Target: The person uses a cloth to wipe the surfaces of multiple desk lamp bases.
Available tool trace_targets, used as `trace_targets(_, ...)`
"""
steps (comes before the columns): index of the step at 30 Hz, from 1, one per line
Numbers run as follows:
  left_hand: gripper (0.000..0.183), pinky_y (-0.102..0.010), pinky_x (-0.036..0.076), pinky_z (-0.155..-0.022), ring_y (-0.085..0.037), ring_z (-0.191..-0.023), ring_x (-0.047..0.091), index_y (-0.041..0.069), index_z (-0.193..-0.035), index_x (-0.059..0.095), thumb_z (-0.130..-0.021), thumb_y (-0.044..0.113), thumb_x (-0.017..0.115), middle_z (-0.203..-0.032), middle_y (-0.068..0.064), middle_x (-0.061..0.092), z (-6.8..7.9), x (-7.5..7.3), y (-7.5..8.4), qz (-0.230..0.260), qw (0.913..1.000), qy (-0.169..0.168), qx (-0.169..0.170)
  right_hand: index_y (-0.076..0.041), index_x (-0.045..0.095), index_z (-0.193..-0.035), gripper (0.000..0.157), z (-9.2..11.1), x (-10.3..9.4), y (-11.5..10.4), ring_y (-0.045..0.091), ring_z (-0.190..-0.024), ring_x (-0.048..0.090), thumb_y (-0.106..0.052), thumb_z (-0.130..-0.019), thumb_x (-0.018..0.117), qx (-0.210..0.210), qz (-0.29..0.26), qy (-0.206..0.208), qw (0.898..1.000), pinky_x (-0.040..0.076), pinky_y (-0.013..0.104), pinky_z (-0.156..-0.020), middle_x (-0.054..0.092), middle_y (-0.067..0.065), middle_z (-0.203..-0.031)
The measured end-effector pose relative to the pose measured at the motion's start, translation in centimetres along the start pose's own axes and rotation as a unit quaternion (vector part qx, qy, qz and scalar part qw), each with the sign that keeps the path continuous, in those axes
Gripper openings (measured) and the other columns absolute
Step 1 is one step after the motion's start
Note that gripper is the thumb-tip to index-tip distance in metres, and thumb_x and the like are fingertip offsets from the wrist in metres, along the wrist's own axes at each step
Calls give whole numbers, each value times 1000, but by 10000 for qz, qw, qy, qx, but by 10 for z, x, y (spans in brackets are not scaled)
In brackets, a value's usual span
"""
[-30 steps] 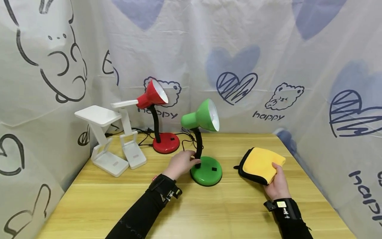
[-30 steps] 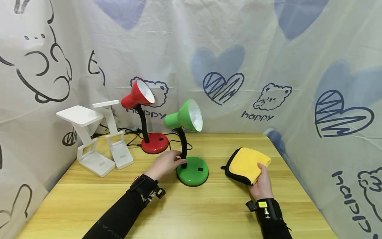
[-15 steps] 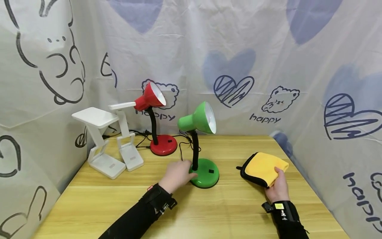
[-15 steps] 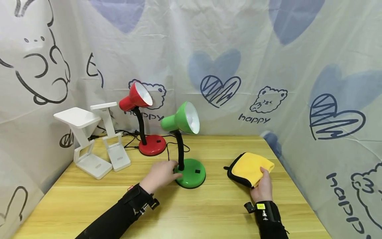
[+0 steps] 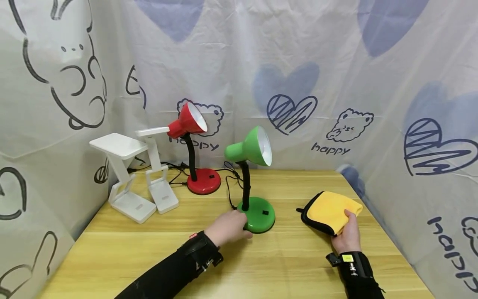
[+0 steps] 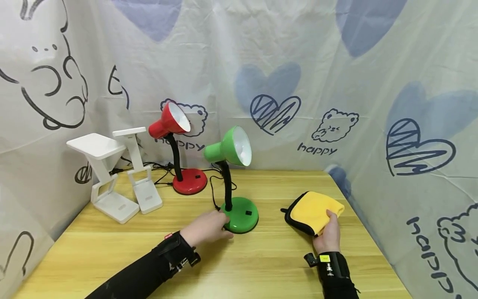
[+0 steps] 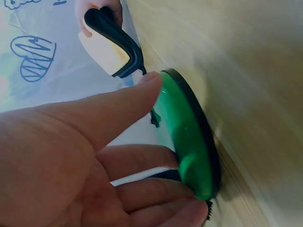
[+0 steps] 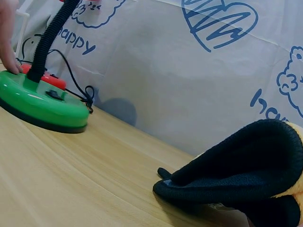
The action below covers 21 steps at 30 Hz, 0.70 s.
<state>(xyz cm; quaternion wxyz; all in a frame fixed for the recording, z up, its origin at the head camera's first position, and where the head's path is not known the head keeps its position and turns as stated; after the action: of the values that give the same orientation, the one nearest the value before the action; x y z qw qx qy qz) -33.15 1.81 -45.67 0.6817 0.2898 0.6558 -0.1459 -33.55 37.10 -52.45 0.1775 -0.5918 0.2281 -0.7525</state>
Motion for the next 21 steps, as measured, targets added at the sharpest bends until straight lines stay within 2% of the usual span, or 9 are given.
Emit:
trace_targets(4,36,-25,34,-51,-8,-54,41,18,-62,49,-81,44,64,-57,9,42,-22,1,-1,107,9998,-51,173,-27,25,-135,49,-2,-1,-2,9,-121,40,-31,-93,50,-51,44,95,9999,37,31,-94,48,-8,-126)
trace_targets(7,37,-24,31,-49,-8,-50,36,16,-61,48,-83,42,62,-55,8,36,-39,4,-2,248,9995,-100,170,-27,23,-136,51,-3,0,-2,9,-123,38,-32,-92,50,-51,80,145,9999,37,31,-94,45,-8,-128)
trace_targets(11,34,-25,33,-51,-8,-53,39,17,-63,50,-85,41,60,-58,7,40,-63,9,2,155,9997,-159,86,-27,24,-136,51,-3,-1,-3,8,-122,38,-33,-92,50,-59,148,246,9996,37,30,-94,45,-8,-128)
trace_targets(13,31,-27,37,-55,-9,-60,46,18,-66,52,-87,40,58,-67,5,49,-74,11,6,-10,9998,-170,59,-27,24,-136,51,-3,-1,-4,8,-121,39,-33,-92,50,-64,154,292,9994,37,30,-94,45,-9,-127)
trace_targets(16,26,-30,42,-67,-13,-81,55,20,-72,53,-89,40,55,-94,-1,59,-91,15,12,-227,9996,-158,56,-27,23,-137,53,-2,-1,-4,8,-120,40,-33,-92,50,-61,157,340,9993,37,30,-94,46,-9,-126)
trace_targets(19,25,-34,43,-80,-20,-102,54,20,-74,52,-91,38,51,-117,-9,55,-106,18,16,-142,9998,-160,25,-27,22,-138,54,0,-2,-4,7,-119,41,-33,-92,50,-80,193,400,9990,38,29,-92,45,-9,-126)
trace_targets(21,24,-37,41,-87,-24,-112,50,20,-76,54,-92,36,50,-124,-12,52,-114,19,18,-47,9998,-194,-59,-27,22,-138,54,1,-2,-4,7,-119,41,-33,-92,50,-92,228,432,9988,39,29,-92,44,-9,-127)
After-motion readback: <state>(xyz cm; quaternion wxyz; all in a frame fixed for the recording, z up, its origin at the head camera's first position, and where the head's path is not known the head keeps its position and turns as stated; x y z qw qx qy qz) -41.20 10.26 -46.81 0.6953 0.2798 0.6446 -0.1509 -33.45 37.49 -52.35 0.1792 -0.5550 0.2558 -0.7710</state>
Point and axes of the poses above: each hand's wrist, its own z-axis away from the middle knuckle, its own x-axis out of the palm, y = z × x, the point moved 6 cm from there along -z, towards the middle knuckle
